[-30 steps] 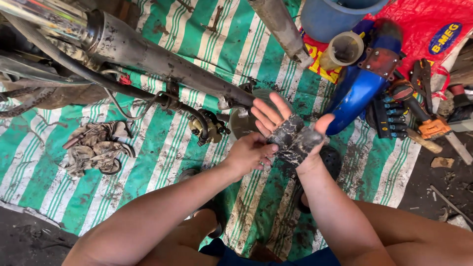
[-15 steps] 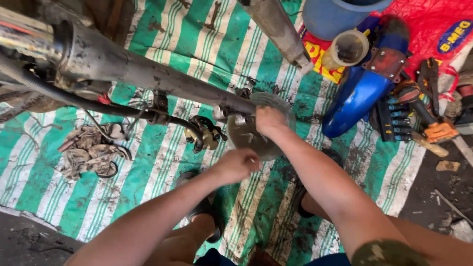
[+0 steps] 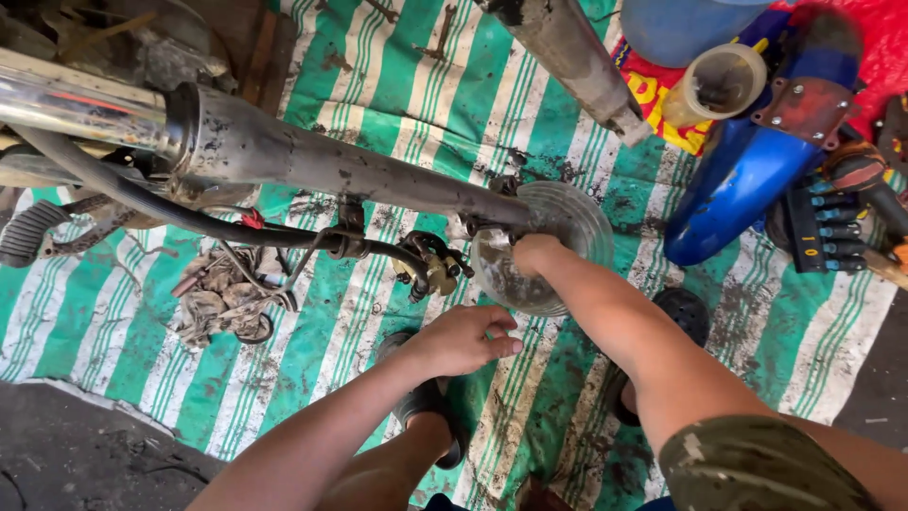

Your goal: Cleaning the surface of a motorcycle fork tube using an abrasive pad and a brush with cleaning fluid.

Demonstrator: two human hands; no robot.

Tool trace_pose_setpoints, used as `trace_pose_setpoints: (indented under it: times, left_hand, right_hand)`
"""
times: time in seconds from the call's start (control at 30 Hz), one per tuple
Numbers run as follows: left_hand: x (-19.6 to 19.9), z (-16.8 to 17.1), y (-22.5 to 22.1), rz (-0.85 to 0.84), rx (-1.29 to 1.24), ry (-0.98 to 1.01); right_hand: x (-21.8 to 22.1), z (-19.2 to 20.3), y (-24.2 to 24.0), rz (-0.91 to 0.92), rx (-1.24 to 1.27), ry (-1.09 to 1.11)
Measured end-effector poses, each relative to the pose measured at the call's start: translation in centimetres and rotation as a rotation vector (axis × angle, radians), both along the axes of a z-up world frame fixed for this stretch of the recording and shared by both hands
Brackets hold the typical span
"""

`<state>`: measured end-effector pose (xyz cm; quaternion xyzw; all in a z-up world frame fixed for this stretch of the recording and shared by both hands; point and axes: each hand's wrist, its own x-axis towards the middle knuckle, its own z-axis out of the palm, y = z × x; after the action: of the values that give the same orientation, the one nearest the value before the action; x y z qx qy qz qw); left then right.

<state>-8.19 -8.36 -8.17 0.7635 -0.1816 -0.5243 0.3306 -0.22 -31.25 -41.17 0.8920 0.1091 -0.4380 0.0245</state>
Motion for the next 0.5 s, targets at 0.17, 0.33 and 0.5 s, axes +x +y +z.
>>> trace_pose_setpoints:
  times: [0.17, 0.33, 0.5]
  left_hand:
    - [0.9, -0.4, 1.4, 0.035, -0.052, 0.042]
    - [0.9, -0.8, 3.0, 0.078, -0.123, 0.076]
    - [2.6, 2.3, 4.3, -0.065, -0.141, 0.087]
  right_hand:
    - [-2.0, 13.1, -0.9, -0.48, 0.459, -0.097]
    - [-8.4, 16.9, -5.1, -0.789, 1.358, -0.487]
    - [-8.2, 22.7, -4.5, -0.962, 2.069, -0.502]
